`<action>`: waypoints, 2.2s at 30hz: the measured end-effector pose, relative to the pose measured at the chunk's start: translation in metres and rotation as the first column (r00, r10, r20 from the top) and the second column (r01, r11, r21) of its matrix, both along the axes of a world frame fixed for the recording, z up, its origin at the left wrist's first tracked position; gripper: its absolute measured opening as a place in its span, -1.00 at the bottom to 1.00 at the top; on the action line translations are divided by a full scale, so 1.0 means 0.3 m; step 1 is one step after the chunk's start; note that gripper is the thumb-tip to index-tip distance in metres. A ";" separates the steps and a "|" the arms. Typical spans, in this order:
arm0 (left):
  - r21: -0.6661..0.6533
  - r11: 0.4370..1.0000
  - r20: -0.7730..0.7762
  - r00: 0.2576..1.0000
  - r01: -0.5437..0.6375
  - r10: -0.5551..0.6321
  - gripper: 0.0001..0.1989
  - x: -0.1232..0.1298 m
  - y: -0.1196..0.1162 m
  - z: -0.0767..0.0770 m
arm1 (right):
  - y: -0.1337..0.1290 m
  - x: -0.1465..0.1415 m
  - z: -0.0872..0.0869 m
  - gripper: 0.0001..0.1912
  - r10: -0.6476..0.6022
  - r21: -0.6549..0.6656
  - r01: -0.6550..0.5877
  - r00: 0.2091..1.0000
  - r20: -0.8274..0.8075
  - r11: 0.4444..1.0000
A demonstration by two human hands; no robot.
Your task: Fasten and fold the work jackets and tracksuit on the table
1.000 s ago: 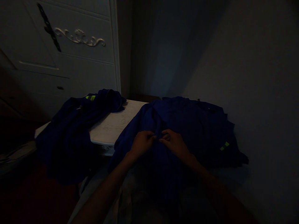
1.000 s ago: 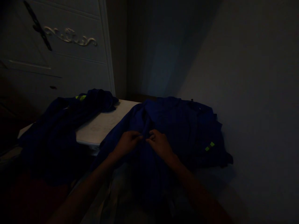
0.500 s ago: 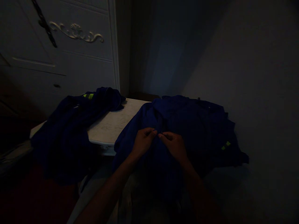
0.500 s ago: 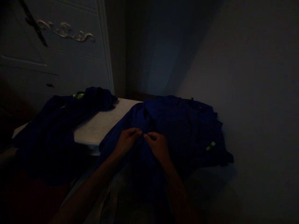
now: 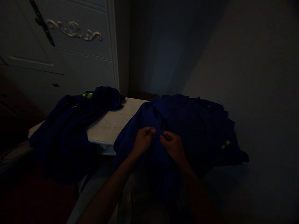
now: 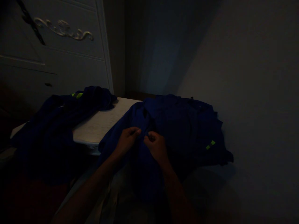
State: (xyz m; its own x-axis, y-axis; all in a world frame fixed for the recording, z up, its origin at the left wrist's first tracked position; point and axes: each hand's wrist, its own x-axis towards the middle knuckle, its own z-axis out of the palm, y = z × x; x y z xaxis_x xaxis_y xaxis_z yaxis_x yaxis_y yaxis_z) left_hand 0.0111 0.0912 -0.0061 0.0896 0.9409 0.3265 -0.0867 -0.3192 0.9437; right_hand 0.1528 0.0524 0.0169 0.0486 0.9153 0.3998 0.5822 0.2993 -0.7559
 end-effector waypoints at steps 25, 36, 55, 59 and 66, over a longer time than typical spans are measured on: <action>0.519 0.851 -0.363 0.883 -0.073 0.297 -0.84 -0.025 -0.060 0.026 | 0.003 0.036 0.042 -0.67 0.139 0.046 -0.140 0.990 0.023 0.989; 0.301 0.946 -0.305 0.927 -0.123 0.218 -0.75 -0.004 -0.069 0.036 | 0.008 0.017 0.008 -0.68 -0.008 0.179 0.005 1.000 0.019 0.984; -0.255 0.964 0.433 0.901 0.077 0.043 -0.72 -0.080 -0.016 -0.029 | -0.048 0.139 0.096 -0.69 -0.156 -0.144 0.093 0.835 -0.528 0.985; -0.302 0.944 0.320 0.947 0.132 -0.030 -0.72 -0.161 -0.040 -0.006 | -0.121 0.247 0.150 -0.74 -0.172 -0.146 0.129 0.926 -0.335 0.981; 0.282 0.952 -0.398 0.888 -0.120 0.230 -0.63 -0.150 -0.061 0.110 | -0.109 0.221 0.183 -0.65 -0.109 -0.010 0.121 0.925 0.364 0.993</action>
State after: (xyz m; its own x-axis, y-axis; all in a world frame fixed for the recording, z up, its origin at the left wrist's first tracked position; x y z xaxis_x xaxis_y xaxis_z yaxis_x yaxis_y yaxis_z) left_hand -0.0340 0.0728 0.0269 0.1120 0.8499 0.5149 0.3802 -0.5154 0.7680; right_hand 0.2190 0.0198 0.0719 0.0116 0.9246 0.3809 0.8470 0.1934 -0.4951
